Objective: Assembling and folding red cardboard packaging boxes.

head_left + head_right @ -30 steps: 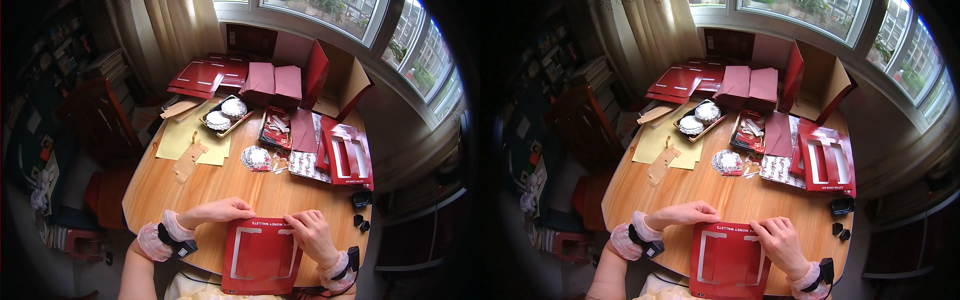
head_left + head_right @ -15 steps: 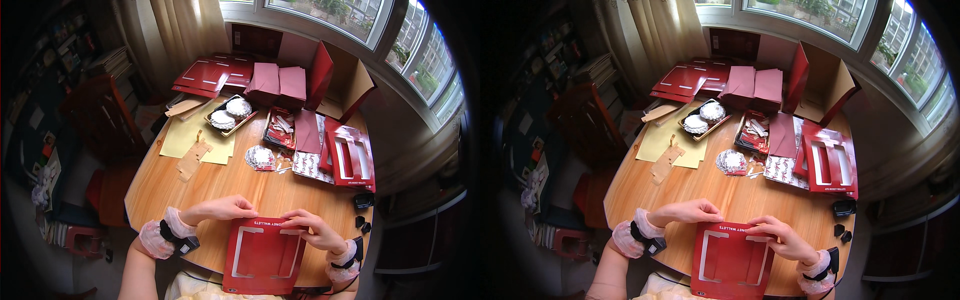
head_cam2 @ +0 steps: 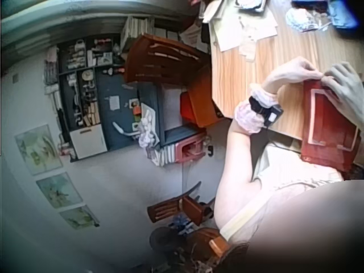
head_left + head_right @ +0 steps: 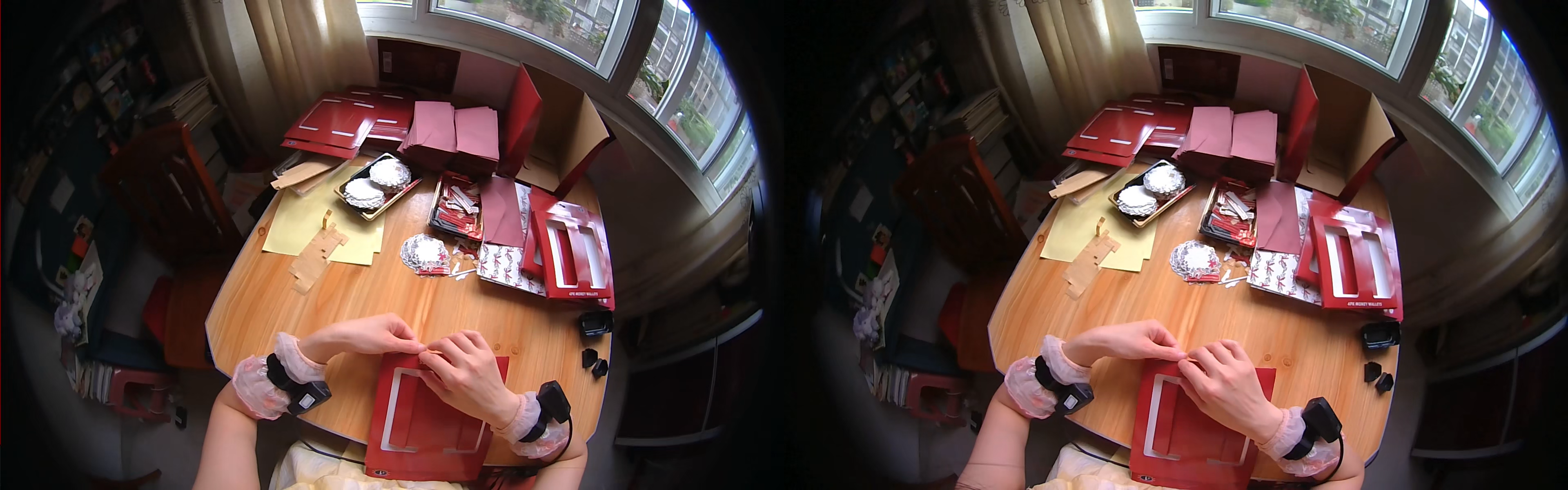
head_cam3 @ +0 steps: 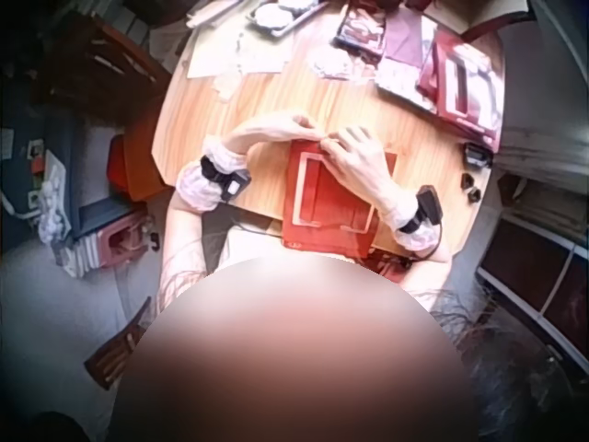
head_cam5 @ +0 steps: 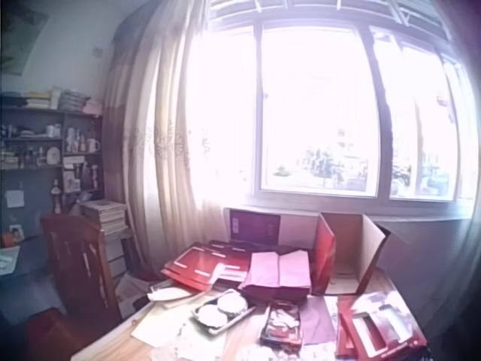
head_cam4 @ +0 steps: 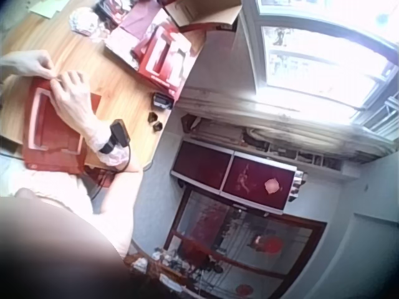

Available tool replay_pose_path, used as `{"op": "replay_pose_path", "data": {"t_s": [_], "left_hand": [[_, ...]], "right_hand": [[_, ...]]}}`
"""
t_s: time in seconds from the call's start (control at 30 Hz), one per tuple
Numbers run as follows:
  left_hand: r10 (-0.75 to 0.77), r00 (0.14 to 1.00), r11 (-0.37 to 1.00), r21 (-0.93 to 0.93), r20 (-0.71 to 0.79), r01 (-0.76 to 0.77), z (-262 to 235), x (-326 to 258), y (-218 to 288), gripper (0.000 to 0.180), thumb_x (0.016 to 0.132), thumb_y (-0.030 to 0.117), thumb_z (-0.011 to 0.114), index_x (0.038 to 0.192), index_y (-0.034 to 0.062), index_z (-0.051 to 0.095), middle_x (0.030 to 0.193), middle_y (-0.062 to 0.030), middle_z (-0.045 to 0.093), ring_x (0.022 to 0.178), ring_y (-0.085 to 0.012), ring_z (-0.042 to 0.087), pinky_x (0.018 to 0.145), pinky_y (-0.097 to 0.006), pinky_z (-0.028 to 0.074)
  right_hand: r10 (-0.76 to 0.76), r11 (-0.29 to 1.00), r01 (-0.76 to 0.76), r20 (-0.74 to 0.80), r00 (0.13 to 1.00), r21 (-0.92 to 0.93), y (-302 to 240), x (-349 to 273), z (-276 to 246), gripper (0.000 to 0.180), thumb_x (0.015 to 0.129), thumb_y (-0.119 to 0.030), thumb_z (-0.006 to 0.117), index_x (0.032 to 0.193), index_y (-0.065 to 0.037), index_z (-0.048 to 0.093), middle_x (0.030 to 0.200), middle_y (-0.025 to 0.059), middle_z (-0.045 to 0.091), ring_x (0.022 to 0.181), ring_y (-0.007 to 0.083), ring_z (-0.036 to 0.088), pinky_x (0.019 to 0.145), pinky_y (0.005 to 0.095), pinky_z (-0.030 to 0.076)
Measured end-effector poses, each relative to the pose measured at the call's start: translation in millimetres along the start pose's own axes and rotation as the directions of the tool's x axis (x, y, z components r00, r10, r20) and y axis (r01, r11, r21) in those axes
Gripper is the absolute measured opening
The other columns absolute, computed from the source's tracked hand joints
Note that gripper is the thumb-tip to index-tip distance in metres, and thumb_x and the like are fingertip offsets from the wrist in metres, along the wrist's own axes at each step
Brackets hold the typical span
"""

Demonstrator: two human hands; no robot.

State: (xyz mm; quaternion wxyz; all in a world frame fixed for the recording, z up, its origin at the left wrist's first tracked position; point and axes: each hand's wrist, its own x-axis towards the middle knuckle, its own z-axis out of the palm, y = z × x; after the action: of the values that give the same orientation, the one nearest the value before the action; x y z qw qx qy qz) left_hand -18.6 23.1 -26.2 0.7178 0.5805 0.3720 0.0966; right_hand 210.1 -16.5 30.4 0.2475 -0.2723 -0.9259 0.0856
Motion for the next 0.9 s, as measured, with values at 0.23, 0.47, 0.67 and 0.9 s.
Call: {"op": "replay_pose_path", "data": {"t_s": [0.23, 0.47, 0.67, 0.9], "left_hand": [[0.032, 0.999, 0.999, 0.009, -0.019, -0.031, 1.9, 5.4, -6.2, 0.034, 0.099, 0.033, 0.060, 0.096, 0.0019, 0.073, 0.079, 0.0067, 0.064, 0.072, -0.0020, 0.052, 0.062, -0.023, 0.044], [-0.001, 0.997, 0.999, -0.048, -0.075, -0.003, 2.0, -6.2, 8.2, 0.028, 0.098, 0.030, 0.062, 0.100, 0.0039, 0.071, 0.083, 0.0060, 0.064, 0.075, -0.0013, 0.053, 0.066, -0.020, 0.046], [0.026, 0.980, 0.998, 0.061, -0.199, -0.014, 0.3, -5.7, 0.6, 0.025, 0.097, 0.028, 0.064, 0.096, 0.0032, 0.070, 0.081, 0.0036, 0.064, 0.075, -0.0028, 0.055, 0.065, -0.021, 0.048], [0.007, 0.999, 0.998, 0.059, -0.049, -0.005, -2.0, -15.1, 12.1, 0.027, 0.099, 0.029, 0.060, 0.092, 0.0032, 0.067, 0.081, 0.0033, 0.063, 0.076, -0.0038, 0.056, 0.067, -0.022, 0.050]], "right_hand": [[-0.009, 0.994, 0.013, 0.035, 0.999, -0.110, 2.2, -5.0, 12.3, 0.029, 0.070, -0.011, 0.075, 0.096, -0.006, 0.065, 0.087, 0.0045, 0.063, 0.079, 0.0221, 0.062, 0.079, 0.0362, 0.049], [0.042, 0.994, -0.042, 0.001, 0.999, -0.104, 9.8, -7.7, 11.7, 0.033, 0.067, -0.011, 0.075, 0.098, -0.004, 0.065, 0.083, 0.0062, 0.061, 0.078, 0.0234, 0.061, 0.077, 0.0366, 0.049], [0.062, 0.991, -0.058, 0.031, 0.998, -0.118, 9.4, -6.6, 11.8, 0.034, 0.066, -0.012, 0.075, 0.098, -0.004, 0.066, 0.083, 0.0058, 0.061, 0.078, 0.0231, 0.060, 0.075, 0.0358, 0.048], [0.037, 0.993, -0.028, 0.072, 0.997, -0.116, 0.9, -3.0, 8.4, 0.036, 0.065, -0.012, 0.075, 0.099, -0.005, 0.064, 0.083, 0.0052, 0.058, 0.077, 0.0221, 0.059, 0.070, 0.0353, 0.045]]}}
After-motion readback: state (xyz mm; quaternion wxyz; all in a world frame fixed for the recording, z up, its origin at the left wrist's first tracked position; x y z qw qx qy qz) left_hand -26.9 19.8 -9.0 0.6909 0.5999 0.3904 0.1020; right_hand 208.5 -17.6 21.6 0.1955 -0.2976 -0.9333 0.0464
